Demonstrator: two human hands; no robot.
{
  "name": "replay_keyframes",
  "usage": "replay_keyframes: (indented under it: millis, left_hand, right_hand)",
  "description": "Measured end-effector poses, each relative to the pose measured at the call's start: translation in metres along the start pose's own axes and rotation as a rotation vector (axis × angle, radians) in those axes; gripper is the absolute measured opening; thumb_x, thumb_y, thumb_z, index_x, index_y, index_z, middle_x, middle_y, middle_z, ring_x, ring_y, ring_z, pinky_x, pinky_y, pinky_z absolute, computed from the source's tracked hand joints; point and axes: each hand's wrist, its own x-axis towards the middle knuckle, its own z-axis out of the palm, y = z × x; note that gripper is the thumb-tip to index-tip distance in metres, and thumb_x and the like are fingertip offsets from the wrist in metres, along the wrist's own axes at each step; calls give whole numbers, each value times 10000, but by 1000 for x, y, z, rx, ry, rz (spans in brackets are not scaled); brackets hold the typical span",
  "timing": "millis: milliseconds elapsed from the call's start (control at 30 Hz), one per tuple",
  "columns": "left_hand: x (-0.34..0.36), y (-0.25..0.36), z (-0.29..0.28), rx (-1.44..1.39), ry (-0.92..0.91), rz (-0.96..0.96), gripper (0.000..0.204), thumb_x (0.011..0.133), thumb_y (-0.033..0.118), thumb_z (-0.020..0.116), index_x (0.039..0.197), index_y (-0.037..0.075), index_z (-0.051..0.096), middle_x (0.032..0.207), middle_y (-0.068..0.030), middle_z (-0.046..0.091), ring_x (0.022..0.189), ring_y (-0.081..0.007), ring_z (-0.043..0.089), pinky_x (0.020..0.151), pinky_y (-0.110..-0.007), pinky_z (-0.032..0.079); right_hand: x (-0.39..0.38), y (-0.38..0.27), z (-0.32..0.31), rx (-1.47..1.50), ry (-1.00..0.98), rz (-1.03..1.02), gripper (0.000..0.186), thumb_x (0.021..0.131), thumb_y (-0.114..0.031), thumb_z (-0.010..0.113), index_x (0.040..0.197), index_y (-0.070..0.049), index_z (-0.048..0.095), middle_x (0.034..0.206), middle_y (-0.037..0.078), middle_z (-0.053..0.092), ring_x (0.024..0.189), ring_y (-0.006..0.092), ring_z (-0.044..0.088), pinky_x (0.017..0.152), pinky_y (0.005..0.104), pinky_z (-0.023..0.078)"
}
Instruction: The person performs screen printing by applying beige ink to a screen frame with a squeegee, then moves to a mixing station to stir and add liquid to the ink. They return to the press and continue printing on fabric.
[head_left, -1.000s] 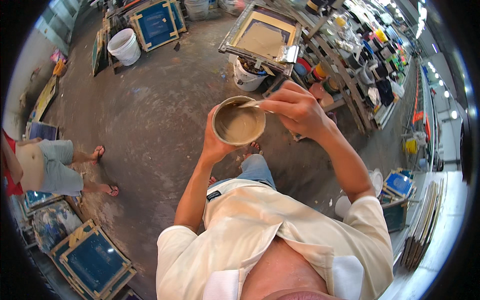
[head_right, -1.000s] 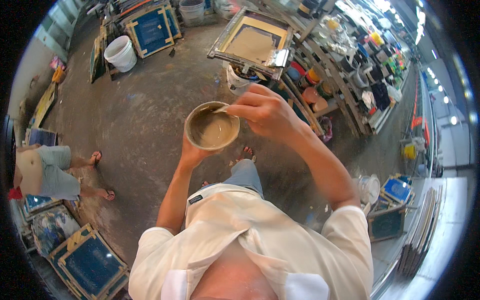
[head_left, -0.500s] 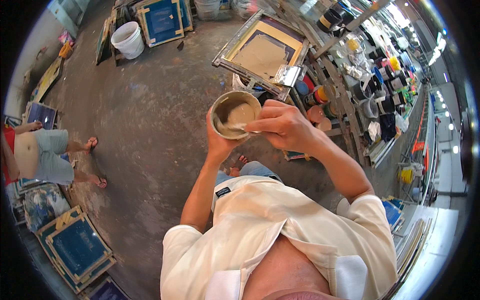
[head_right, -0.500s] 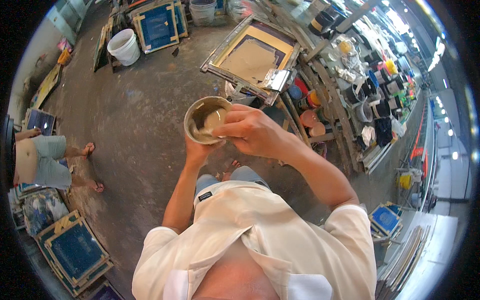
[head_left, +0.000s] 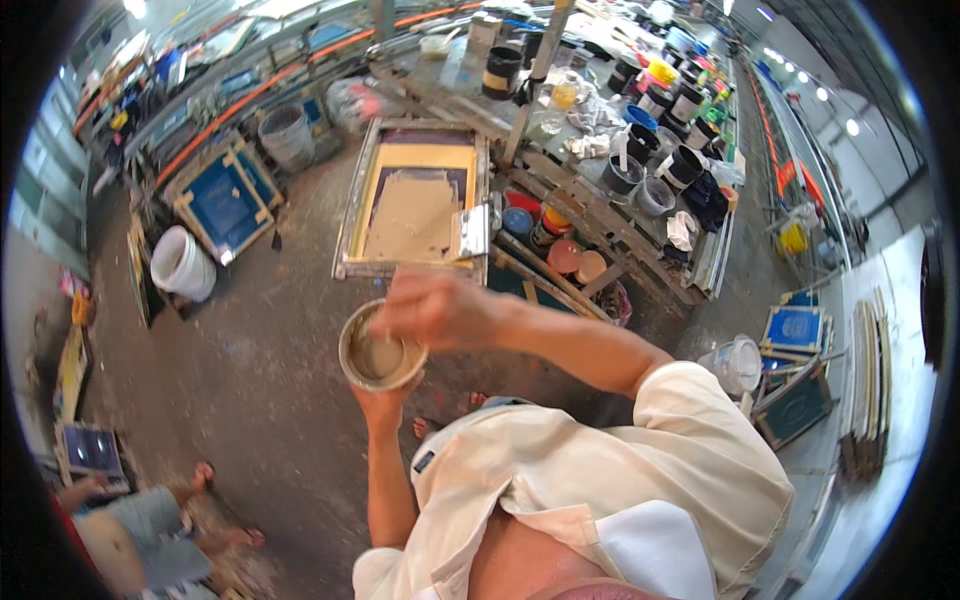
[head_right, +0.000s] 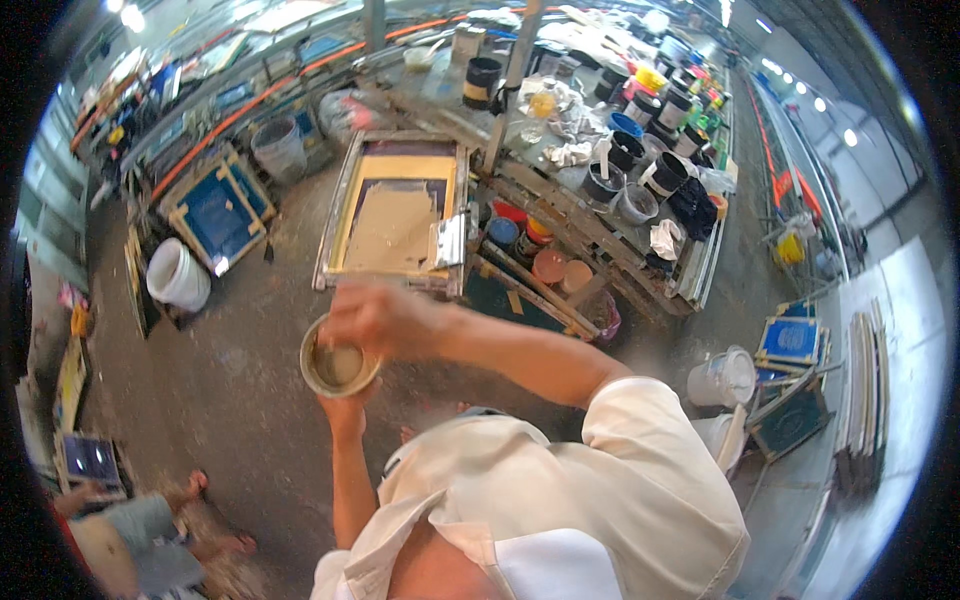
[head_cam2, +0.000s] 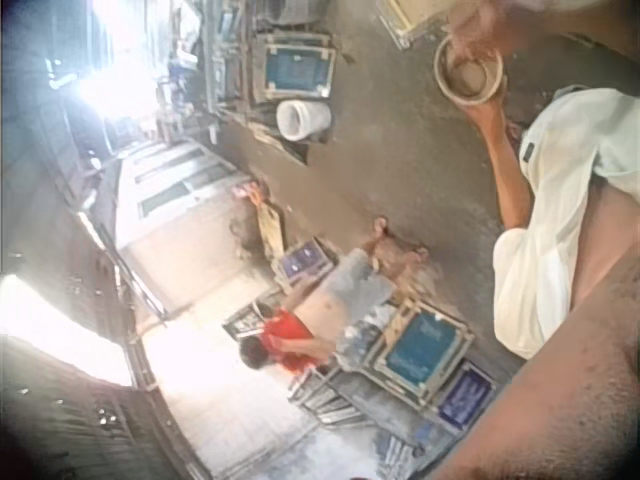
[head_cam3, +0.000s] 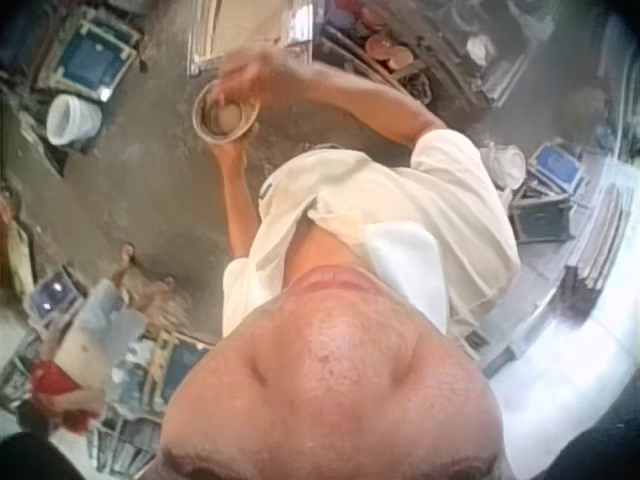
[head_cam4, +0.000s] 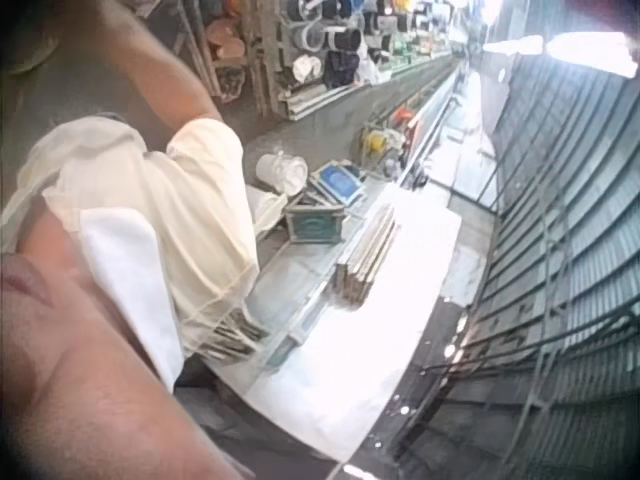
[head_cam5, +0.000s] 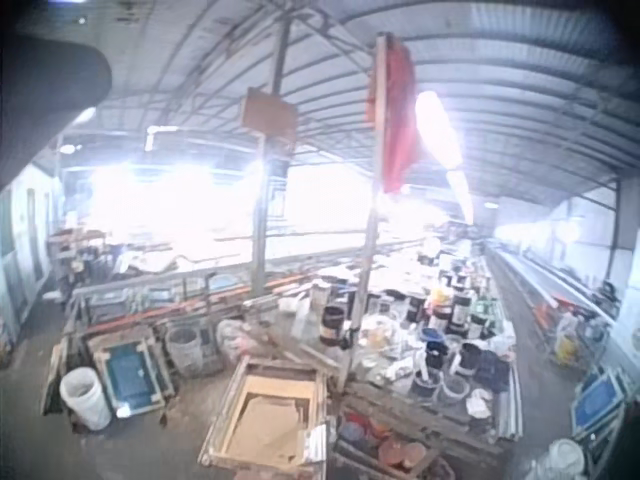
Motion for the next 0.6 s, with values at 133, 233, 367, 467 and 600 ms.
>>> replay_keyframes:
  millis: [133, 233, 367, 467, 600]
  left_hand:
    - [23, 18, 2, -137, -20, -29, 925, 612, -30, 893, 1433, 63, 478, 1336, -66, 592, 1216, -203, 585, 1062, -379, 478]
    - [33, -2, -15, -172, -52, -86, 811, 687, -63, 837, 1419, 56, 507, 1344, -71, 595, 1216, -209, 592, 1070, -375, 471]
    - [44, 8, -14, -98, -13, -124, 637, 804, -56, 741, 1401, 4, 528, 1369, -94, 588, 1258, -232, 574, 1090, -401, 447]
    - [71, -40, -49, -67, -46, 106, 713, 757, -77, 733, 1425, 14, 501, 1402, -98, 568, 1267, -257, 566, 1102, -432, 434]
    - [84, -42, -54, -88, 29, 205, 760, 735, -42, 762, 1440, 35, 487, 1435, -93, 548, 1290, -268, 542, 1115, -445, 407]
  right_hand:
    - [-23, 3, 9, 7, -3, -71, 294, 753, -74, 700, 1032, -165, 699, 1006, 55, 625, 1028, 245, 586, 874, 369, 500]
    - [-43, 13, -3, -219, -14, -31, 530, 789, -119, 710, 1303, -246, 682, 1314, 81, 566, 1136, 265, 551, 968, 416, 460]
    - [-77, 49, -36, -279, 23, 101, 566, 849, -234, 745, 1402, -269, 631, 1426, 69, 532, 1149, 268, 558, 995, 411, 450]
    - [-136, 145, -66, -273, 254, 398, 547, 783, -266, 841, 1291, -128, 691, 1274, 102, 665, 1112, 298, 634, 940, 432, 497]
    - [-213, 296, -140, -273, 518, 1022, 666, 779, -180, 773, 1384, 17, 577, 1192, 237, 697, 1121, 381, 661, 1002, 456, 500]
